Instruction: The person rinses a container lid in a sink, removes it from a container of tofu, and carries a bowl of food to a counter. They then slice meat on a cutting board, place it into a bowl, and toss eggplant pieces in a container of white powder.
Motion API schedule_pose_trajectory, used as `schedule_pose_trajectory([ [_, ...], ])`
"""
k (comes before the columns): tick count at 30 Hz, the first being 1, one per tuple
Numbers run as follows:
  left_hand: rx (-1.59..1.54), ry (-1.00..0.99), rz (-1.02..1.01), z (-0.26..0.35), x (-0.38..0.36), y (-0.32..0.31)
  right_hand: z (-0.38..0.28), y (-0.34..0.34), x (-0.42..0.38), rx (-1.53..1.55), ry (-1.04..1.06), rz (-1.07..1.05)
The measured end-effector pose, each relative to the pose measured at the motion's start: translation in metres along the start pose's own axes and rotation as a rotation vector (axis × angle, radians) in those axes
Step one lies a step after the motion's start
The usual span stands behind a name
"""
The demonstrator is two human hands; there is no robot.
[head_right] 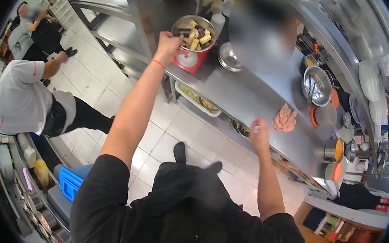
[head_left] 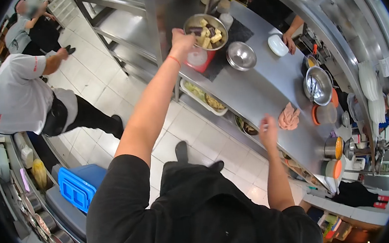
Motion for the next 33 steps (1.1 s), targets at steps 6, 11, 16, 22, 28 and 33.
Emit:
schedule_pose_trajectory([
  [6, 0.04, -0.217, -0.042, 0.026, -0.08, 0.04, -0.008, -0.084, -0.09, -0.04, 0.2, -0.503],
  [11, 0.04, -0.164, 0.094, -0.078, -0.185, 0.163, 0.214, -0.144, -0.092, -0.161, -0.067, -0.294],
  [16, 0.189, 0.176, 0.364, -0.305, -0.294, 0.248, 0.289, -0.128, -0.003, -0.757, 0.063, 0.005],
  [22, 0.087, 0.625, 0.491, -0.576, -0.387, 0.217, 0.417, -0.155, 0.152, -0.127, 0.021, -0.034],
  [28, -0.062, 0.7, 0.248, -0.64, -0.407, 0.15, 0.476, -0.221, 0.185, -0.191, -0.156, -0.348],
  [33, -0.081, 0.641, 0.189, -0.613, -0.389, 0.127, 0.438, -0.226, 0.175, -0.389, -0.039, -0.324],
])
Point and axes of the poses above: each hand's wrist, its own x-axis towards the middle knuckle, its own y-axis out of the back of the hand, z = x × y, the point moved 7 cm from there along x, towards the middle knuckle, and after that the axes turned 11 degrees about z, right-handed, at the moved point
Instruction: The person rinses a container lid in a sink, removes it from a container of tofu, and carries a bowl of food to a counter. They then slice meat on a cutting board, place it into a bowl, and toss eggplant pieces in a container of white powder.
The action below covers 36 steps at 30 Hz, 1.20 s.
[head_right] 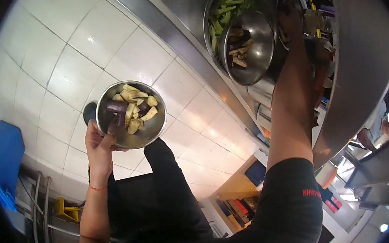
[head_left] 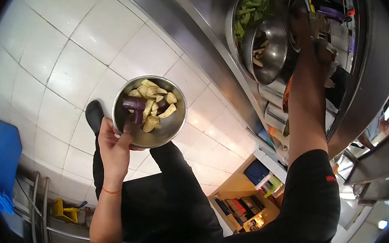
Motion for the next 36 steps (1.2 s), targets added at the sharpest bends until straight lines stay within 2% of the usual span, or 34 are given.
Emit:
schedule_pose_trajectory([
  [1, 0.008, -0.019, 0.006, 0.007, -0.002, -0.002, -0.001, -0.003, 0.005, -0.084, 0.124, 0.002],
  [3, -0.014, -0.076, 0.0, 0.022, -0.007, -0.007, -0.007, -0.01, 0.004, -0.148, 0.243, 0.004],
  [6, 0.009, -0.102, 0.001, 0.042, -0.01, -0.015, 0.008, -0.015, -0.001, -0.198, 0.159, 0.001],
  [8, 0.003, -0.113, -0.022, 0.051, -0.011, -0.023, 0.029, -0.013, 0.015, -0.138, 0.277, 0.067],
  [18, -0.064, -0.099, -0.078, 0.068, -0.016, -0.075, 0.018, -0.001, -0.009, -0.196, 0.263, 0.102],
  [23, -0.115, -0.075, -0.12, 0.064, -0.014, -0.113, 0.03, 0.022, 0.016, -0.221, 0.253, 0.057],
  [25, -0.138, -0.046, -0.139, 0.06, -0.01, -0.121, 0.018, 0.022, 0.024, -0.183, 0.253, 0.073],
  [27, -0.149, -0.03, -0.132, 0.058, -0.007, -0.124, 0.005, 0.009, 0.02, -0.041, 0.165, 0.108],
  [28, -0.168, -0.054, -0.132, 0.057, -0.006, -0.125, 0.007, -0.001, 0.025, -0.07, 0.247, 0.136],
  [29, -0.185, -0.079, -0.136, 0.055, -0.006, -0.126, 0.01, -0.003, 0.021, -0.078, 0.242, 0.127],
  [32, -0.218, -0.044, -0.139, 0.051, -0.001, -0.129, -0.022, 0.008, 0.012, -0.352, 0.301, 0.182],
  [34, -0.209, -0.058, -0.14, 0.051, 0.001, -0.129, -0.011, 0.005, 0.025, -0.172, 0.316, 0.105],
  [36, -0.195, -0.072, -0.142, 0.054, 0.0, -0.131, 0.014, -0.002, 0.029, -0.052, 0.349, 0.168],
])
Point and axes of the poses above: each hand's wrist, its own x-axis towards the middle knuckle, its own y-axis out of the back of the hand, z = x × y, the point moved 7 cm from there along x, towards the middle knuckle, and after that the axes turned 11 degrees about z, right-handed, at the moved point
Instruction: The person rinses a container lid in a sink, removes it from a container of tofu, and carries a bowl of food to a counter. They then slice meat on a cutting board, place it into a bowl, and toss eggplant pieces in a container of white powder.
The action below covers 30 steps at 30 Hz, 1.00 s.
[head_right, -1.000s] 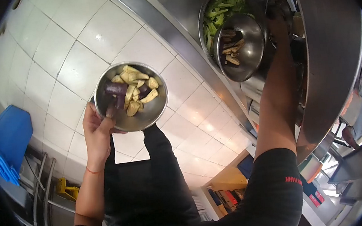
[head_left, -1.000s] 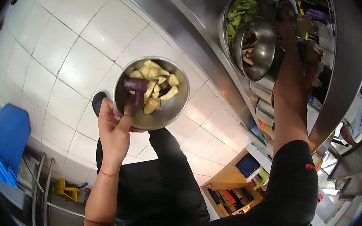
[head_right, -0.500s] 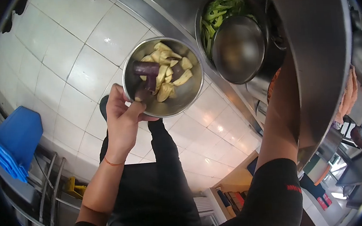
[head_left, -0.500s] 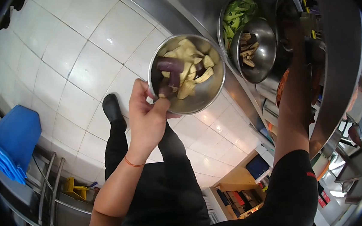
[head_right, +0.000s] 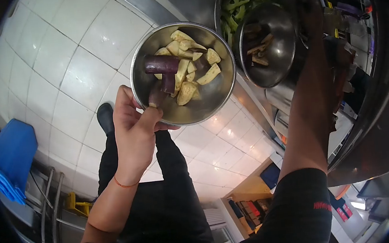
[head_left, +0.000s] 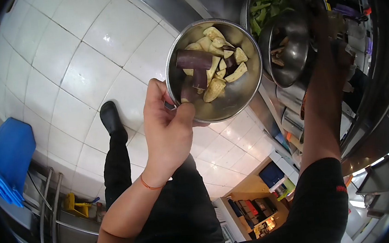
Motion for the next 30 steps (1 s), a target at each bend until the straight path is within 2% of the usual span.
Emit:
schedule_pose_trajectory([
  [2, -0.003, -0.022, 0.011, 0.005, -0.001, -0.002, 0.0, 0.004, -0.006, 0.116, 0.015, 0.078],
  [4, 0.012, -0.02, 0.009, 0.007, 0.0, -0.003, 0.006, 0.022, -0.013, -0.222, -0.143, 0.135],
  [5, 0.021, -0.018, 0.007, 0.007, 0.001, -0.004, 0.011, 0.027, -0.012, -0.22, -0.145, 0.139],
  [7, 0.047, -0.017, 0.002, 0.011, 0.003, -0.006, 0.027, 0.033, -0.012, -0.402, -0.221, 0.049],
  [10, 0.059, -0.008, 0.003, 0.01, 0.005, -0.006, 0.022, 0.044, -0.022, -0.358, -0.222, 0.069],
  [13, 0.085, -0.029, 0.011, 0.014, 0.009, -0.003, -0.013, 0.068, -0.047, -0.168, -0.195, 0.21],
  [16, 0.091, -0.004, 0.023, 0.019, 0.015, -0.003, -0.139, 0.106, -0.1, 0.243, -0.203, 0.37],
  [17, 0.11, 0.016, 0.032, 0.018, 0.013, -0.001, -0.189, 0.113, -0.12, 0.4, -0.214, 0.356],
  [19, 0.133, -0.003, 0.044, 0.029, 0.01, 0.004, -0.295, 0.104, -0.155, 0.616, -0.153, 0.173],
  [20, 0.177, 0.027, 0.045, 0.039, 0.007, 0.007, -0.344, 0.093, -0.172, 0.629, -0.049, 0.052],
  [21, 0.224, 0.052, 0.049, 0.048, 0.003, 0.014, -0.38, 0.07, -0.2, 0.505, 0.167, -0.094],
  [22, 0.245, -0.058, 0.077, 0.061, -0.002, 0.025, -0.419, 0.075, -0.216, 0.397, 0.161, -0.177],
  [23, 0.406, -0.142, 0.088, 0.074, -0.005, 0.043, -0.454, 0.088, -0.227, 0.291, 0.162, -0.238],
  [24, 0.466, -0.189, 0.087, 0.098, -0.016, 0.058, -0.48, 0.102, -0.236, 0.309, 0.168, -0.276],
  [25, 0.603, -0.351, 0.112, 0.096, -0.009, 0.091, -0.504, 0.117, -0.237, 0.317, 0.173, -0.291],
  [27, 0.457, -0.231, 0.095, 0.157, -0.053, 0.095, -0.551, 0.158, -0.23, 0.285, 0.204, -0.371],
  [29, 0.431, -0.122, 0.076, 0.205, -0.086, 0.101, -0.589, 0.209, -0.206, 0.329, 0.281, -0.319],
  [30, 0.364, -0.135, 0.063, 0.225, -0.097, 0.104, -0.601, 0.23, -0.188, 0.454, 0.288, -0.302],
])
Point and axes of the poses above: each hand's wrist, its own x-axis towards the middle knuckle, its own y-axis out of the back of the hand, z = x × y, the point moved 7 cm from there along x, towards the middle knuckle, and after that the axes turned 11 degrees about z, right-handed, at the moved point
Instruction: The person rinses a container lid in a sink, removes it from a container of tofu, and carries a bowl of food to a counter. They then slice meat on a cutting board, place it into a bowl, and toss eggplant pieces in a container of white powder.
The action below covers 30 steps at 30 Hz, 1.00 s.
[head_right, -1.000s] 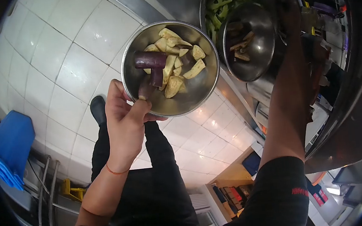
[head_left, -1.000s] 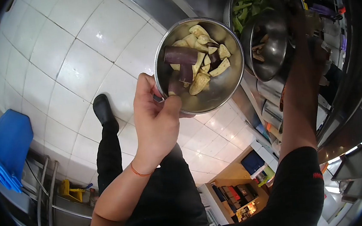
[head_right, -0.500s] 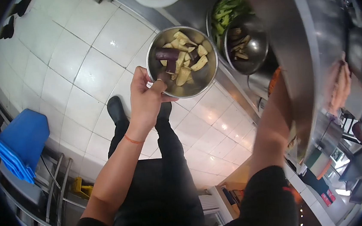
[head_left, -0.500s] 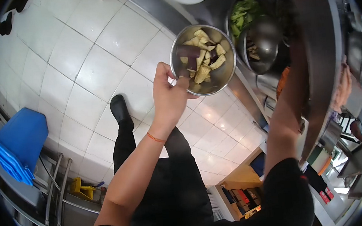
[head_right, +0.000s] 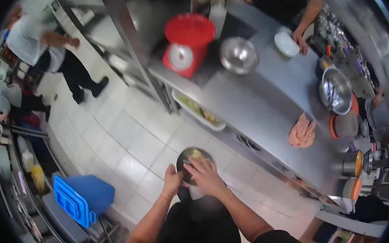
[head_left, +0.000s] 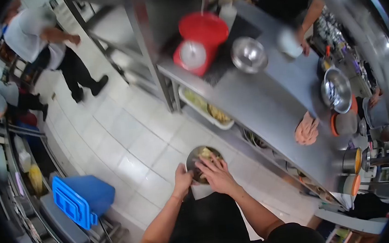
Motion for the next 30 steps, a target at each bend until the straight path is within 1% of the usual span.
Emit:
schedule_pose_trajectory([
  [1, -0.002, 0.037, 0.015, 0.025, -0.007, 0.011, -0.014, 0.017, 0.018, 0.119, 0.032, 0.019],
  [2, -0.021, -0.002, 0.01, 0.079, -0.014, 0.018, -0.01, 0.066, 0.065, 0.382, 0.058, 0.31],
  [3, -0.036, -0.001, 0.009, 0.109, -0.023, 0.021, -0.016, 0.124, 0.096, 0.304, 0.052, 0.451],
  [4, -0.018, -0.065, -0.006, 0.135, -0.019, 0.021, 0.001, 0.163, 0.122, 0.351, 0.02, 0.675],
  [5, -0.02, -0.086, 0.0, 0.169, -0.019, 0.014, 0.008, 0.211, 0.153, 0.317, -0.018, 0.832],
  [6, -0.011, -0.178, -0.04, 0.218, -0.022, -0.003, 0.021, 0.256, 0.189, 0.395, -0.052, 0.888],
  [7, -0.007, -0.269, -0.064, 0.259, -0.023, -0.019, 0.045, 0.283, 0.223, 0.439, -0.201, 0.925],
  [8, -0.053, -0.31, -0.095, 0.289, -0.016, -0.038, 0.074, 0.308, 0.26, 0.35, -0.266, 0.972],
  [9, -0.104, -0.362, -0.106, 0.32, -0.007, -0.059, 0.141, 0.306, 0.309, 0.329, -0.317, 1.006],
  [10, -0.079, -0.373, -0.1, 0.347, 0.005, -0.077, 0.183, 0.311, 0.354, 0.196, -0.282, 0.966],
  [11, -0.125, -0.457, -0.125, 0.382, 0.009, -0.098, 0.231, 0.303, 0.395, 0.164, -0.233, 0.939],
  [12, -0.132, -0.429, -0.079, 0.404, 0.022, -0.116, 0.273, 0.292, 0.429, 0.21, -0.243, 0.832],
  [13, -0.141, -0.396, -0.053, 0.42, 0.035, -0.134, 0.282, 0.288, 0.45, 0.302, -0.37, 0.61],
  [14, -0.172, -0.39, -0.047, 0.434, 0.046, -0.151, 0.276, 0.285, 0.464, 0.371, -0.334, 0.474],
  [15, -0.203, -0.38, -0.054, 0.441, 0.054, -0.159, 0.277, 0.277, 0.472, 0.433, -0.289, 0.536],
  [17, -0.169, -0.301, -0.042, 0.45, 0.059, -0.167, 0.297, 0.265, 0.484, 0.412, -0.279, 0.618],
  [18, -0.143, -0.277, -0.027, 0.451, 0.064, -0.172, 0.293, 0.268, 0.49, 0.409, -0.279, 0.605],
  [19, -0.143, -0.263, -0.026, 0.451, 0.068, -0.175, 0.291, 0.271, 0.487, 0.363, -0.314, 0.642],
  [20, -0.124, -0.248, 0.02, 0.45, 0.07, -0.172, 0.279, 0.277, 0.475, 0.313, -0.361, 0.681],
  [21, -0.092, -0.224, 0.047, 0.445, 0.071, -0.173, 0.253, 0.295, 0.463, 0.287, -0.428, 0.651],
  [22, -0.063, -0.175, -0.006, 0.447, 0.071, -0.175, 0.26, 0.302, 0.456, 0.254, -0.428, 0.738],
  [23, 0.022, -0.263, 0.021, 0.457, 0.074, -0.165, 0.267, 0.308, 0.449, 0.22, -0.428, 0.825],
  [24, 0.093, -0.342, 0.027, 0.457, 0.079, -0.166, 0.256, 0.328, 0.438, 0.108, -0.348, 0.887],
  [25, -0.089, -0.309, 0.036, 0.452, 0.081, -0.17, 0.229, 0.359, 0.415, 0.117, -0.266, 0.947],
  [26, -0.121, -0.268, -0.026, 0.449, 0.087, -0.172, 0.224, 0.378, 0.398, 0.356, -0.205, 0.921],
  [27, -0.164, -0.214, -0.082, 0.446, 0.086, -0.172, 0.202, 0.392, 0.373, 0.734, -0.086, 1.02],
  [28, -0.168, -0.228, -0.087, 0.443, 0.091, -0.171, 0.2, 0.404, 0.354, 0.84, -0.055, 1.082],
  [29, -0.175, -0.215, -0.123, 0.449, 0.089, -0.17, 0.203, 0.408, 0.346, 1.045, -0.008, 1.066],
  [30, -0.181, -0.217, -0.141, 0.45, 0.091, -0.168, 0.193, 0.409, 0.338, 1.147, -0.003, 1.036],
])
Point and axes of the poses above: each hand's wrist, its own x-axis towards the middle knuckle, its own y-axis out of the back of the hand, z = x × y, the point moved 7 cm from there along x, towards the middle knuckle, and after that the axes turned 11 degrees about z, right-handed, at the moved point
